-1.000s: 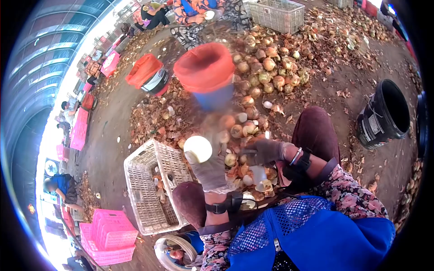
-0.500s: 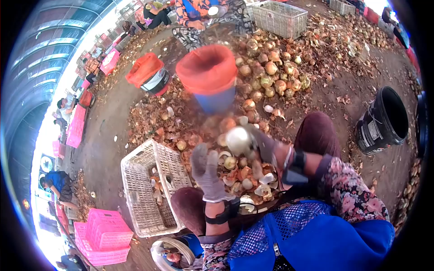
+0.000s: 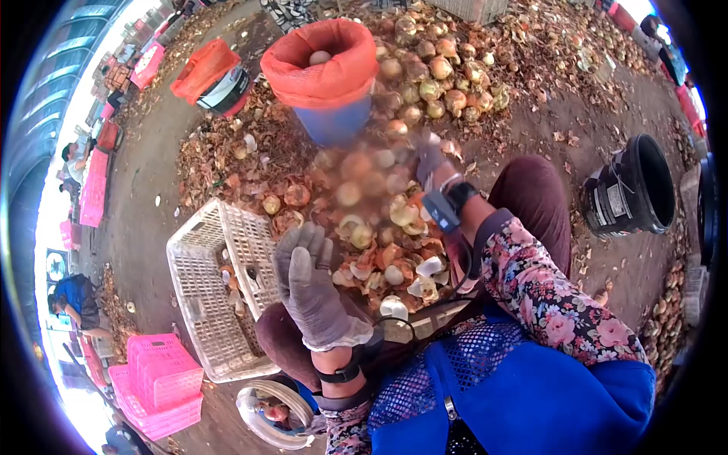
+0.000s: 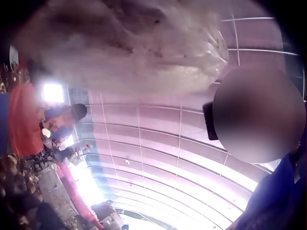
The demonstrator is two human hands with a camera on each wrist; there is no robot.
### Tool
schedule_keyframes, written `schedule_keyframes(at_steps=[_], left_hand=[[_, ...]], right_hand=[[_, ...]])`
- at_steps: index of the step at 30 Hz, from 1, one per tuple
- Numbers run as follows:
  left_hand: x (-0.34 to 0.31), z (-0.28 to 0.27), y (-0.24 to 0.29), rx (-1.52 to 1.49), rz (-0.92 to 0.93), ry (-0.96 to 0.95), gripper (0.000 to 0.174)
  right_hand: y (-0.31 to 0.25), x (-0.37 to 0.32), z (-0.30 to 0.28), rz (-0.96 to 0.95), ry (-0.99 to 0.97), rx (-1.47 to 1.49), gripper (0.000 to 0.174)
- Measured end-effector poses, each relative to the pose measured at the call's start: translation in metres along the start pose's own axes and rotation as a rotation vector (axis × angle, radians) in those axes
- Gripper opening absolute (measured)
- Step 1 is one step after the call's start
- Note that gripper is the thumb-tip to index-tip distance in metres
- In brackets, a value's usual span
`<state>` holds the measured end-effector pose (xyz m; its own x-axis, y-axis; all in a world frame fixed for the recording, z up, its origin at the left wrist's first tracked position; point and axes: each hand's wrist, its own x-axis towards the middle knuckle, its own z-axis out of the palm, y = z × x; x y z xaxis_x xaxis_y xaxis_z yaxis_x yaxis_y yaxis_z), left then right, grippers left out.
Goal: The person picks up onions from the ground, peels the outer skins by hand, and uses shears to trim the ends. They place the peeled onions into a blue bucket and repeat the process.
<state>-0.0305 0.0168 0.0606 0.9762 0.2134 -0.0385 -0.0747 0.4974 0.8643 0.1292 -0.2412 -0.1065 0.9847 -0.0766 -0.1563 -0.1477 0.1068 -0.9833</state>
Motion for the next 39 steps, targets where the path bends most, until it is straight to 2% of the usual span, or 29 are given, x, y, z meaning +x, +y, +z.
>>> schedule_keyframes(at_steps=[3,6,7,10,11,14,15,18,20,21,22,23,25,26,28,30,32,34,37,39], left_hand=[[0.007,-0.013,-0.005,-0.108,-0.087,-0.043,0.040],[0.012,-0.022,-0.006,-0.204,-0.156,-0.038,0.042],[0.015,-0.025,-0.006,-0.225,-0.172,-0.027,0.042],[0.022,-0.035,-0.006,-0.324,-0.201,-0.038,0.041],[0.022,-0.038,-0.008,-0.362,-0.211,-0.046,0.041],[0.020,-0.037,-0.007,-0.369,-0.238,-0.043,0.041],[0.019,-0.037,-0.007,-0.374,-0.242,-0.057,0.040],[0.021,-0.036,-0.003,-0.381,-0.250,-0.088,0.039],[0.022,-0.039,-0.003,-0.370,-0.246,-0.089,0.039],[0.022,-0.034,0.001,-0.346,-0.241,-0.079,0.040],[0.021,-0.032,0.004,-0.322,-0.234,-0.067,0.040],[0.020,-0.031,0.004,-0.305,-0.226,-0.052,0.043],[0.019,-0.034,0.006,-0.345,-0.244,-0.068,0.044],[0.020,-0.035,0.005,-0.368,-0.250,-0.074,0.045],[0.020,-0.038,0.004,-0.378,-0.261,-0.086,0.045],[0.017,-0.032,0.006,-0.354,-0.278,-0.057,0.042],[0.017,-0.030,0.005,-0.350,-0.278,-0.068,0.042],[0.017,-0.032,0.003,-0.343,-0.276,-0.079,0.042],[0.017,-0.043,0.001,-0.332,-0.295,-0.073,0.041],[0.015,-0.042,0.001,-0.303,-0.294,-0.067,0.041]], right_hand=[[0.119,0.026,-0.006,-0.041,-0.103,-0.480,0.016],[0.185,0.018,0.005,-0.225,-0.237,-1.149,0.018],[0.210,0.019,0.005,-0.556,-0.258,-1.381,0.019],[0.137,-0.021,0.043,-0.014,-0.298,-0.993,0.024],[0.103,-0.031,0.049,0.082,-0.371,-0.917,0.025],[0.145,-0.030,0.032,-0.432,-0.519,-1.087,0.026],[0.108,-0.034,0.032,-0.046,-0.580,-1.016,0.026],[0.201,-0.026,-0.012,-0.261,-0.466,-1.484,0.024],[0.286,-0.003,-0.065,-0.248,-0.450,-1.914,0.026],[0.198,-0.018,-0.052,0.222,0.079,-1.938,0.030],[0.215,-0.013,-0.073,0.240,0.049,-1.902,0.026],[0.256,-0.006,-0.111,0.259,0.019,-1.864,0.022],[0.241,-0.006,-0.117,0.103,0.369,-1.555,0.021],[0.236,-0.003,-0.113,-0.071,0.710,-1.247,0.022],[0.211,-0.005,-0.086,-0.158,0.808,-0.945,0.024],[0.187,-0.006,-0.053,-0.045,0.425,-1.020,0.025],[0.172,-0.001,-0.019,-0.038,0.092,-1.106,0.025],[0.191,0.005,0.004,-0.741,-0.182,-1.465,0.042],[0.134,0.003,0.040,0.074,-0.401,-1.157,0.044],[0.174,0.016,0.045,0.218,-0.330,-1.203,0.047]])
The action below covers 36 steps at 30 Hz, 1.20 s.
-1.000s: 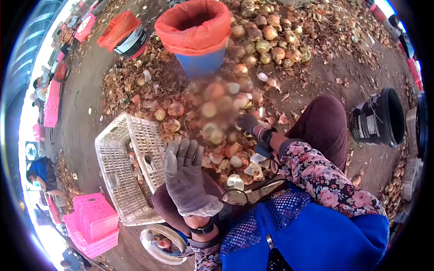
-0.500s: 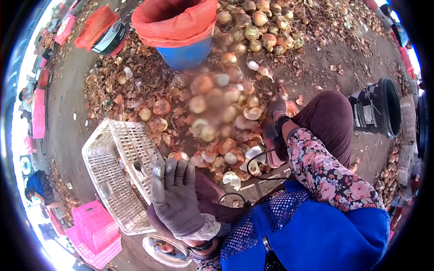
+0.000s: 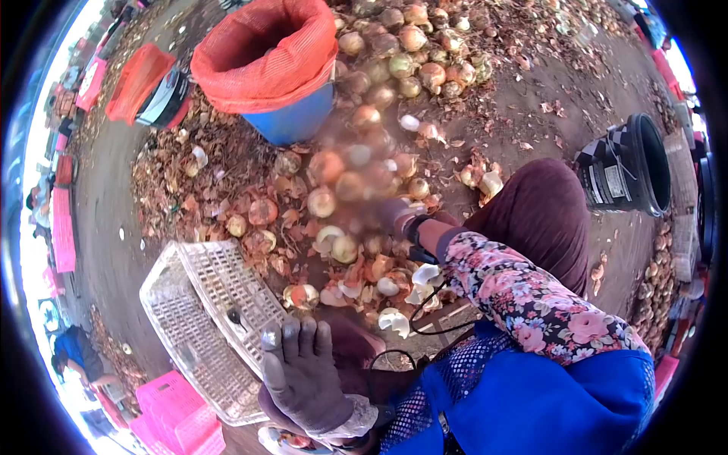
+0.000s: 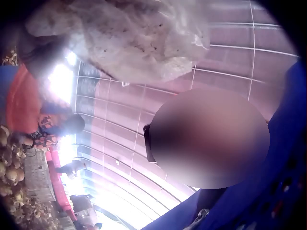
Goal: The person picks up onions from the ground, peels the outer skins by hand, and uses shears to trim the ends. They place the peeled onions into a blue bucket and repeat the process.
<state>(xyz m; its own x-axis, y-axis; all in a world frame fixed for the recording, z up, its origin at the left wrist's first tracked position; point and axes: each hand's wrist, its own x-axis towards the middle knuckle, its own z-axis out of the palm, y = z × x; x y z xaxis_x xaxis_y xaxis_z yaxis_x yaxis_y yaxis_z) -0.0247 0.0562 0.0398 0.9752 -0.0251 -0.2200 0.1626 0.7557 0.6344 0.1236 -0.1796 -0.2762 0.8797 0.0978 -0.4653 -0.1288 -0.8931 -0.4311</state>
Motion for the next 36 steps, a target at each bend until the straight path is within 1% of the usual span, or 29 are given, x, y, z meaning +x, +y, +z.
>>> schedule_keyframes(at_steps=[2,5,6,7,8,9,10,11,12,13,14,15,16,17,18,19,20,21,22,24,27,28,29,31,32,34,35,36], left_hand=[[0.003,0.002,0.000,0.010,-0.006,0.003,0.040],[0.006,0.002,-0.002,0.026,0.016,0.024,0.039],[0.008,-0.002,-0.005,0.070,0.023,0.012,0.042],[0.009,-0.001,-0.008,0.079,0.037,0.061,0.044],[0.013,-0.012,-0.009,0.042,0.000,0.073,0.045],[0.016,-0.029,-0.008,0.006,-0.040,0.084,0.045],[0.019,-0.047,-0.008,-0.026,-0.080,0.101,0.046],[0.024,-0.060,-0.009,-0.051,-0.122,0.128,0.047],[0.032,-0.059,-0.012,-0.072,-0.166,0.163,0.048],[0.037,-0.042,-0.018,0.047,-0.137,0.169,0.049],[0.035,-0.018,-0.023,0.164,-0.100,0.177,0.051],[0.029,0.012,-0.026,0.282,-0.059,0.190,0.053],[0.022,0.067,-0.024,0.445,-0.119,0.248,0.057],[0.030,0.045,-0.028,0.368,-0.111,0.225,0.053],[0.047,-0.002,-0.034,0.291,-0.105,0.203,0.050],[0.056,-0.024,-0.037,0.216,-0.099,0.183,0.047],[0.049,0.004,-0.045,0.299,-0.025,0.243,0.047],[0.046,0.011,-0.048,0.354,0.006,0.250,0.047],[0.044,0.018,-0.051,0.390,0.026,0.238,0.046],[0.040,0.032,-0.056,0.449,0.051,0.207,0.045],[0.035,0.049,-0.068,0.505,0.089,0.139,0.044],[0.036,0.055,-0.071,0.518,0.100,0.114,0.043],[0.034,0.056,-0.073,0.534,0.117,0.091,0.043],[0.031,0.062,-0.079,0.552,0.143,0.047,0.042],[0.029,0.064,-0.081,0.560,0.159,0.025,0.041],[0.028,0.065,-0.085,0.573,0.196,-0.020,0.041],[0.027,0.063,-0.087,0.563,0.219,-0.046,0.040],[0.024,0.060,-0.086,0.565,0.247,-0.070,0.040]], right_hand=[[0.010,-0.004,0.000,-0.198,0.080,-0.284,0.042],[0.011,-0.009,-0.014,-0.030,-0.113,-0.210,0.037],[0.023,-0.004,0.007,-0.012,-0.118,-0.221,0.038],[0.036,0.000,0.027,0.007,-0.123,-0.233,0.040],[0.050,0.005,0.049,0.025,-0.129,-0.244,0.042],[0.065,0.000,0.093,0.067,0.021,-0.131,0.029],[0.087,0.005,0.120,0.095,0.167,-0.020,0.021],[0.068,-0.029,0.069,0.049,0.032,0.070,0.035],[0.064,-0.042,0.049,-0.124,0.056,0.052,0.041],[0.062,-0.042,0.053,-0.198,0.068,0.154,0.047],[0.062,-0.040,0.059,-0.273,0.073,0.255,0.053],[0.064,-0.027,0.069,-0.254,0.079,0.482,0.059],[0.061,-0.026,0.059,-0.498,0.186,0.252,0.065],[0.057,-0.023,0.048,-0.574,0.159,0.322,0.068],[0.049,-0.024,0.031,-0.650,0.126,0.392,0.071],[0.022,-0.040,-0.003,-0.555,-0.038,0.771,0.071],[-0.009,-0.060,-0.041,-0.445,-0.213,1.150,0.071],[-0.031,-0.067,-0.068,-0.317,-0.391,1.516,0.071],[-0.044,-0.061,-0.077,-0.371,-0.512,1.545,0.071],[-0.066,-0.067,-0.107,-0.449,-0.535,1.519,0.072],[-0.097,-0.127,-0.160,-0.612,-0.313,1.252,0.068],[-0.101,-0.130,-0.161,-0.662,-0.247,1.176,0.062],[-0.104,-0.133,-0.162,-0.762,-0.008,0.990,0.063],[-0.107,-0.154,-0.177,-0.840,0.134,0.675,0.053],[-0.105,-0.171,-0.184,-0.903,0.176,0.641,0.043],[-0.098,-0.171,-0.182,-0.932,0.436,0.156,0.037],[-0.094,-0.171,-0.179,-0.953,0.467,0.079,0.037],[-0.081,-0.182,-0.186,-0.942,0.437,0.135,0.036]])
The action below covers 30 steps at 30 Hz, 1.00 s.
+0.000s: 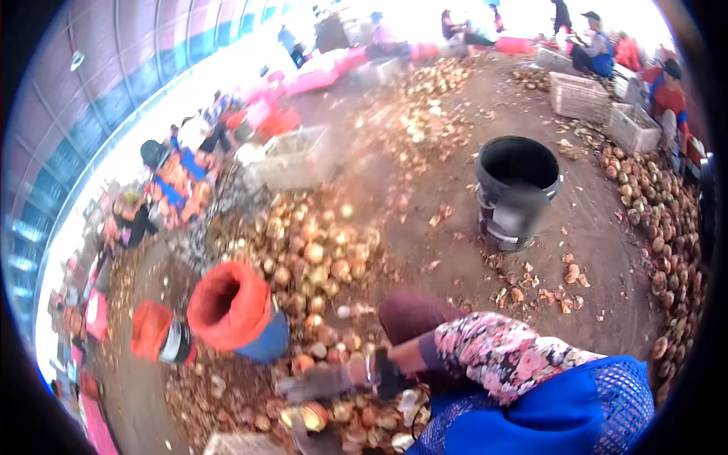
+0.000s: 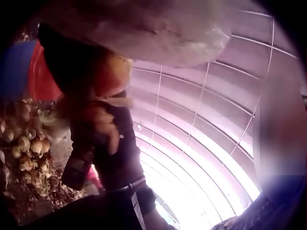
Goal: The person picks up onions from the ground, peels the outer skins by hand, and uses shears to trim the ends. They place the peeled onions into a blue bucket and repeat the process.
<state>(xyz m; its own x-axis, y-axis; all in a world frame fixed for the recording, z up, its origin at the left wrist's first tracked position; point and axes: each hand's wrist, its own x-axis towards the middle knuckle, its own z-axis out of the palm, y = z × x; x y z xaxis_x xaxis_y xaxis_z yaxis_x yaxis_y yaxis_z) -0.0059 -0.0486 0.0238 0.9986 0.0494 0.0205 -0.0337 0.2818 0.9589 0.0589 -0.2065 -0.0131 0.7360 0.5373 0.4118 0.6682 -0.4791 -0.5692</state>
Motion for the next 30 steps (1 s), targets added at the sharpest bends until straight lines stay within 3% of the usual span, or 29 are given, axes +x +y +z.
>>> schedule_keyframes(at_steps=[4,6,7,9,11,12,15,16,19,22,30], left_hand=[[-0.014,-0.019,0.002,-0.042,0.134,-0.022,0.038],[-0.011,-0.024,0.004,-0.300,0.000,-0.028,0.038],[-0.008,-0.025,0.010,-0.523,-0.161,0.011,0.036],[-0.002,-0.032,0.006,-0.494,-0.113,-0.010,0.045],[-0.003,-0.027,0.018,-0.412,-0.017,0.023,0.054],[-0.006,-0.023,0.025,-0.373,-0.015,0.101,0.058],[-0.004,-0.028,0.022,-0.155,0.086,0.142,0.064],[-0.005,-0.026,0.025,-0.131,0.092,0.134,0.063],[-0.005,-0.023,0.028,0.044,0.221,0.091,0.059],[-0.010,-0.016,0.034,0.035,0.248,0.080,0.068],[-0.012,-0.022,0.018,0.028,0.212,0.112,0.065]], right_hand=[[-0.009,-0.034,-0.031,0.189,-0.102,0.502,0.035],[-0.021,-0.044,-0.050,0.446,-0.140,0.904,0.035],[-0.026,-0.047,-0.052,0.557,-0.111,1.093,0.035],[-0.035,-0.047,-0.044,0.682,-0.016,1.328,0.035],[-0.044,-0.041,-0.031,0.707,0.115,1.379,0.036],[-0.053,-0.038,-0.031,0.746,0.019,1.056,0.043],[-0.061,-0.038,-0.018,0.297,0.108,0.417,0.042],[-0.071,-0.037,-0.028,0.392,0.039,0.378,0.040],[-0.068,-0.036,-0.021,0.215,0.142,0.217,0.040],[-0.065,-0.037,-0.021,0.258,0.021,0.088,0.044],[-0.065,-0.028,-0.021,0.376,-0.064,-0.095,0.053]])
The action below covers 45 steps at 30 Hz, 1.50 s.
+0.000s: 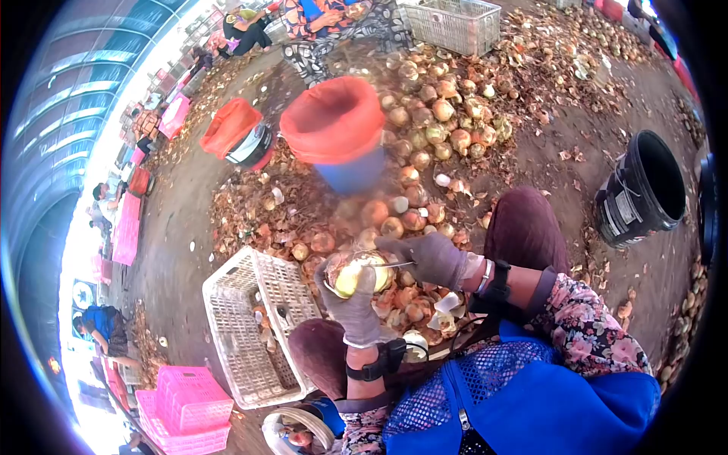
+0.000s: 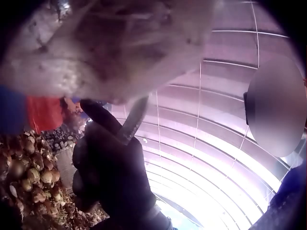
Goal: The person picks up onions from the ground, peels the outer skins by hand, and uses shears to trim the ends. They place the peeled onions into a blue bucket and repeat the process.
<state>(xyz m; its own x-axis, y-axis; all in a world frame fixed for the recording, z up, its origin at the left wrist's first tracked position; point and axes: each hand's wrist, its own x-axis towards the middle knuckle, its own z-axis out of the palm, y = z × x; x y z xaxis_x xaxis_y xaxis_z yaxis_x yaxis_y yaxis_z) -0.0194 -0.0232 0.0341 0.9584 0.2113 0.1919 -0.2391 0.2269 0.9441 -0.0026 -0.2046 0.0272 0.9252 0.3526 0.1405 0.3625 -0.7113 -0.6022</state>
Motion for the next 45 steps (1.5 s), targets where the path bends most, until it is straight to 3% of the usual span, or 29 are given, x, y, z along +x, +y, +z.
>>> schedule_keyframes(at_steps=[4,7,11,13,17,19,21,22,23,25,27,28,30,33,34,37,38,41,42,44,45], left_hand=[[-0.007,0.002,0.008,-0.036,-0.178,-0.027,0.061],[-0.010,0.005,0.000,-0.252,-0.297,-0.058,0.055],[-0.016,0.019,0.014,-0.013,-0.165,-0.102,0.056],[-0.018,0.019,0.011,-0.191,-0.360,-0.158,0.055],[-0.016,0.013,0.007,-0.464,-0.707,-0.291,0.055],[-0.015,0.015,0.004,-0.411,-0.585,-0.260,0.062],[-0.009,0.009,-0.001,-0.384,-0.470,-0.305,0.063],[-0.011,0.009,0.003,-0.342,-0.460,-0.282,0.065],[-0.012,0.007,0.005,-0.309,-0.468,-0.312,0.066],[-0.016,0.001,0.007,-0.245,-0.481,-0.375,0.069],[-0.015,0.003,0.013,-0.245,-0.500,-0.391,0.070],[-0.015,0.004,0.015,-0.301,-0.543,-0.377,0.069],[-0.014,0.006,0.020,-0.357,-0.550,-0.361,0.067],[-0.007,-0.004,0.014,-0.242,-0.569,-0.461,0.067],[-0.009,0.003,0.020,-0.192,-0.463,-0.498,0.065],[-0.011,0.010,0.015,-0.169,-0.446,-0.381,0.063],[-0.007,0.001,0.007,-0.214,-0.529,-0.374,0.057],[-0.007,0.012,-0.002,-0.264,-0.404,-0.270,0.060],[-0.009,0.016,-0.001,-0.246,-0.373,-0.288,0.052],[-0.012,0.018,-0.011,0.009,-0.188,-0.280,0.051],[-0.011,0.019,-0.015,-0.016,-0.241,-0.250,0.053]], right_hand=[[0.011,0.002,0.008,-0.062,0.075,0.060,0.056],[0.011,0.011,0.005,-0.004,0.008,0.004,0.059],[0.031,0.016,0.035,-0.167,0.147,0.150,0.058],[0.034,0.019,0.038,-0.342,0.273,0.132,0.063],[0.036,0.032,0.031,-0.299,0.207,0.140,0.049],[0.034,0.029,0.040,-0.239,0.186,0.316,0.037],[0.061,0.043,0.084,-0.460,0.201,0.369,0.028],[0.066,0.043,0.091,-0.451,0.131,0.455,0.024],[0.069,0.044,0.097,-0.437,0.064,0.539,0.021],[0.061,0.032,0.069,-0.166,-0.224,0.803,0.017],[0.042,0.024,0.028,-0.104,-0.305,0.936,0.019],[0.028,0.017,0.001,-0.179,-0.250,0.939,0.021],[0.015,0.003,-0.038,0.253,-0.443,1.249,0.025],[0.019,0.000,-0.035,0.189,-0.374,1.467,0.027],[0.017,0.002,-0.034,0.168,-0.309,1.459,0.028],[0.006,-0.002,-0.029,0.262,-0.178,1.471,0.030],[0.006,0.000,-0.024,0.238,-0.114,1.514,0.033],[-0.003,-0.001,-0.035,0.314,-0.057,1.618,0.034],[-0.005,-0.001,-0.033,0.331,-0.046,1.616,0.035],[-0.008,-0.002,-0.026,0.368,-0.022,1.615,0.036],[-0.007,-0.003,-0.023,0.391,-0.013,1.614,0.036]])
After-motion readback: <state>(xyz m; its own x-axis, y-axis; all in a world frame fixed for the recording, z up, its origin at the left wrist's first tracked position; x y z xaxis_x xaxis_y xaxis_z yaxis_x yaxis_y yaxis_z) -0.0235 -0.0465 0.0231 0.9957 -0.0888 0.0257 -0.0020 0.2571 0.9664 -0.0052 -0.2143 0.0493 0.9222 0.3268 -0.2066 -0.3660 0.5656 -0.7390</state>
